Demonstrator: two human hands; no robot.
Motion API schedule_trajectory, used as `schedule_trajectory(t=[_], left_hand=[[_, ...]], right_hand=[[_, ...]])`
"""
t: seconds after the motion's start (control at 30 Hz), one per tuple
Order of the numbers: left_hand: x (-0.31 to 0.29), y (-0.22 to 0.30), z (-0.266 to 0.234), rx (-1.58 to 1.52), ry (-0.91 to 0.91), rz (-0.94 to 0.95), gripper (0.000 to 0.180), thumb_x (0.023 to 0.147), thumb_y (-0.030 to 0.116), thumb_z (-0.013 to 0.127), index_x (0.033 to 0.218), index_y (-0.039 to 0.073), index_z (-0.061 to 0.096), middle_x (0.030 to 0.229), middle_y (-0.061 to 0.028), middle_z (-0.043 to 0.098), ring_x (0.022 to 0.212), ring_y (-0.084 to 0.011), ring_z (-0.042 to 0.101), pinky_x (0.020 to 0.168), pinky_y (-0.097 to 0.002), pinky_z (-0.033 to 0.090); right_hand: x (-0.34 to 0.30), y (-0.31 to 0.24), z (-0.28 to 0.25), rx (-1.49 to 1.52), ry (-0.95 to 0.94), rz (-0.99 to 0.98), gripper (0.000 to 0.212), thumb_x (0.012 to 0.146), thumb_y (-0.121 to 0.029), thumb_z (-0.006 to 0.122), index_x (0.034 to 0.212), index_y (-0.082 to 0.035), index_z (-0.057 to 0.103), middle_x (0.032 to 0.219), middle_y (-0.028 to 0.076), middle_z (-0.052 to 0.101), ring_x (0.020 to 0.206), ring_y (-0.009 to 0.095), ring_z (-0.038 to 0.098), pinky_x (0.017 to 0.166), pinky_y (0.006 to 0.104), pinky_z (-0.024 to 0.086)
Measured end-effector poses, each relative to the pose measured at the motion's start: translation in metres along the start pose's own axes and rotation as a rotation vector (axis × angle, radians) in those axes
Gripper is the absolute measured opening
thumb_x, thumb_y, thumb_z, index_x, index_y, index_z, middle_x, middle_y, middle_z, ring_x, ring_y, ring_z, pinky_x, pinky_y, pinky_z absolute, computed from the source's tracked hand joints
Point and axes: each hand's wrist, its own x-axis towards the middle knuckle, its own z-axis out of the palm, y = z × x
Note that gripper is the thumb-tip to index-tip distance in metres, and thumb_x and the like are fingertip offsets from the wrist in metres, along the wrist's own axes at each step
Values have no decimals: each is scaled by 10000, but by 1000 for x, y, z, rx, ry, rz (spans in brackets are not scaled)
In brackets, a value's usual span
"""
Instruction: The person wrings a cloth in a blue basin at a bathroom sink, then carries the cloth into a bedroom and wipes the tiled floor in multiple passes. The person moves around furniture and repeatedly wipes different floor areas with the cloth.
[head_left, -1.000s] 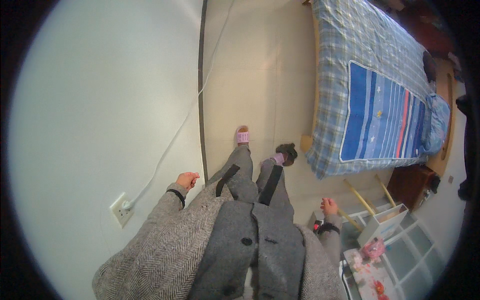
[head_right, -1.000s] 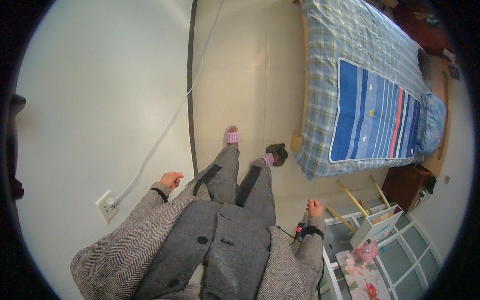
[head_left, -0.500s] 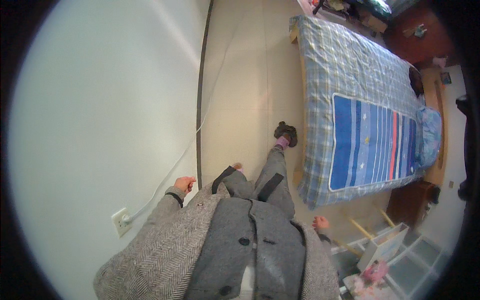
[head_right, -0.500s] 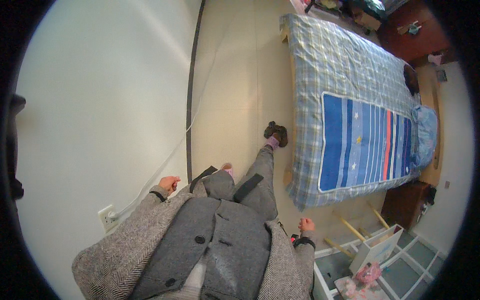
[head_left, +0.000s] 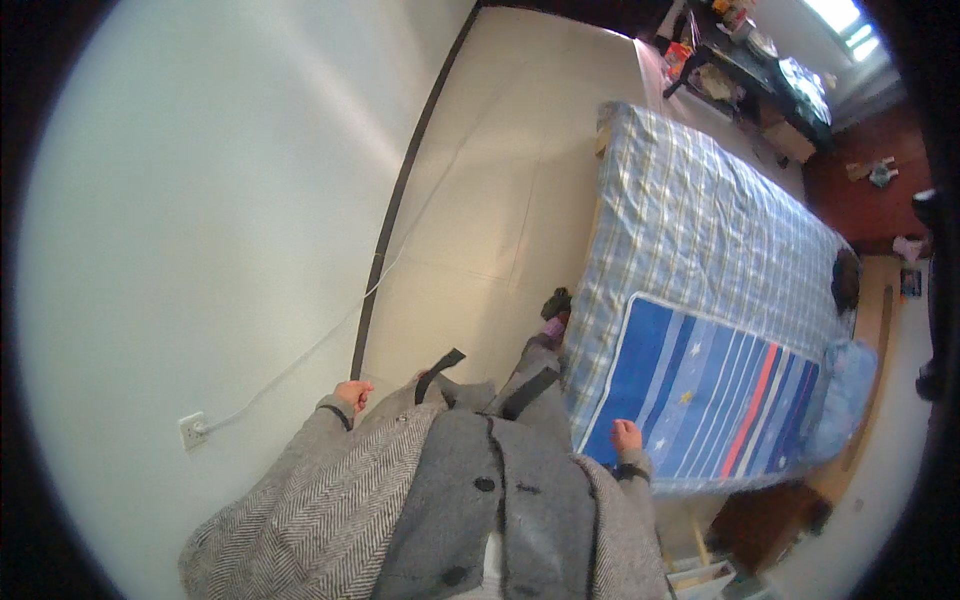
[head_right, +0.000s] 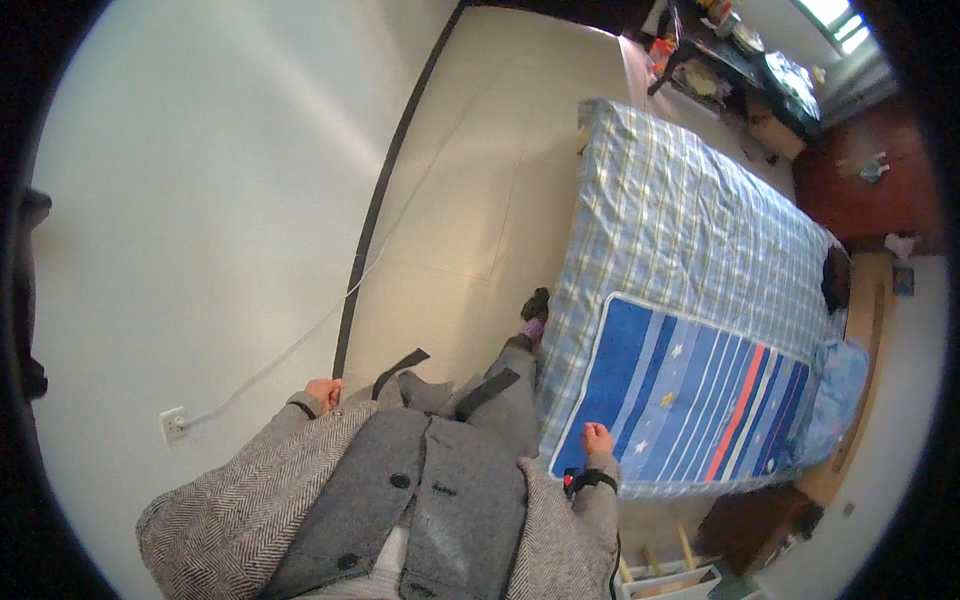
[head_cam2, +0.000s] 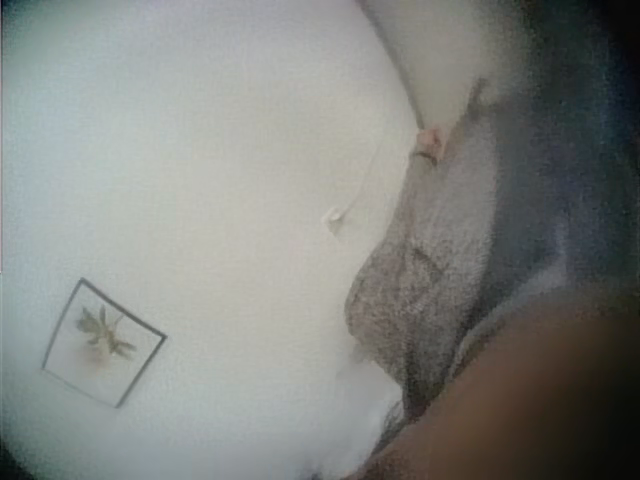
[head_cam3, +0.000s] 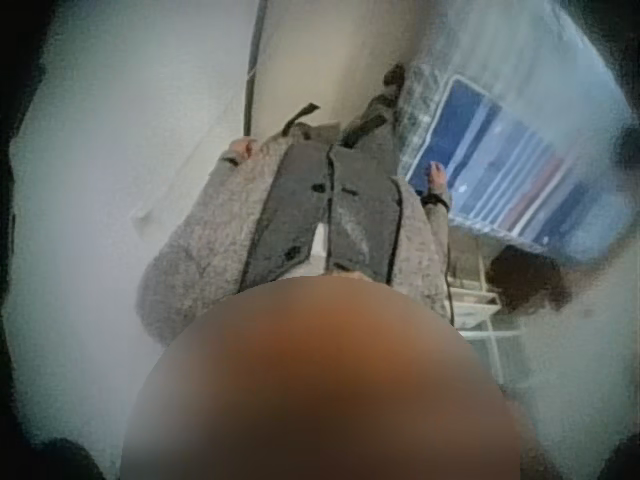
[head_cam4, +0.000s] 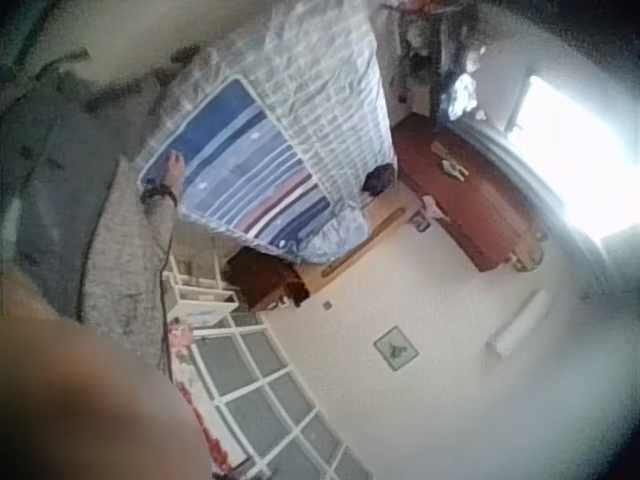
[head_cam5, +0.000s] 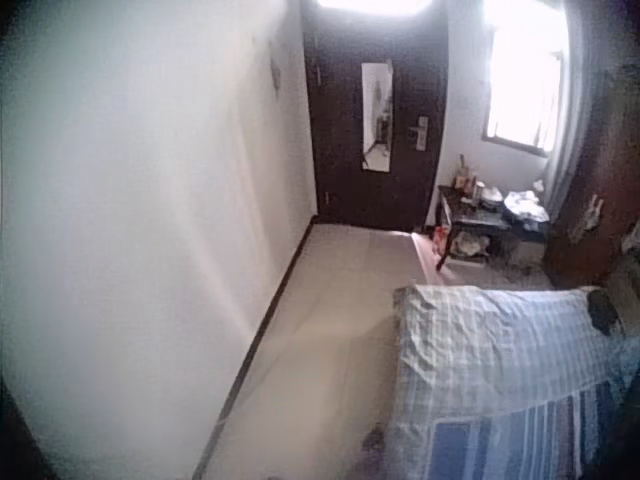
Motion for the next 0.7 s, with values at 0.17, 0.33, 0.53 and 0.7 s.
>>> schedule_trajectory(t=[0.17, 0.33, 0.53, 0.7], left_hand=[[-37, 7, 55, -65, 82, 47, 135, 909, 150, 621, 842, 34, 639, 580, 16, 502, 460, -93, 403, 421, -259, 352], [-62, -17, 50, -76, 101, 30, 114, 911, 121, 583, 854, 42, 641, 587, 14, 519, 468, -92, 430, 433, -246, 371], [-30, -31, 27, 27, 37, 184, 102, 874, 132, 611, 832, 43, 638, 597, -2, 528, 500, -101, 458, 450, -254, 379], [-15, -46, 26, -96, 39, 279, 117, 816, 144, 685, 773, 54, 624, 593, -9, 518, 513, -123, 466, 455, -285, 367]], right_hand=[[71, -64, -47, 107, -56, 66, 215, 889, -217, 606, 971, -24, 652, 755, 61, 638, 635, 174, 612, 580, 324, 519], [118, -89, -54, -134, -59, -39, 227, 884, -251, 591, 969, -48, 646, 735, 65, 630, 585, 167, 585, 495, 310, 457], [111, -131, -46, -159, -112, -56, 243, 904, -296, 575, 994, -79, 637, 736, 46, 616, 563, 161, 569, 451, 302, 420], [106, -169, -46, -293, -149, -10, 265, 899, -311, 566, 1015, -81, 632, 774, 64, 626, 589, 175, 580, 459, 325, 420]])
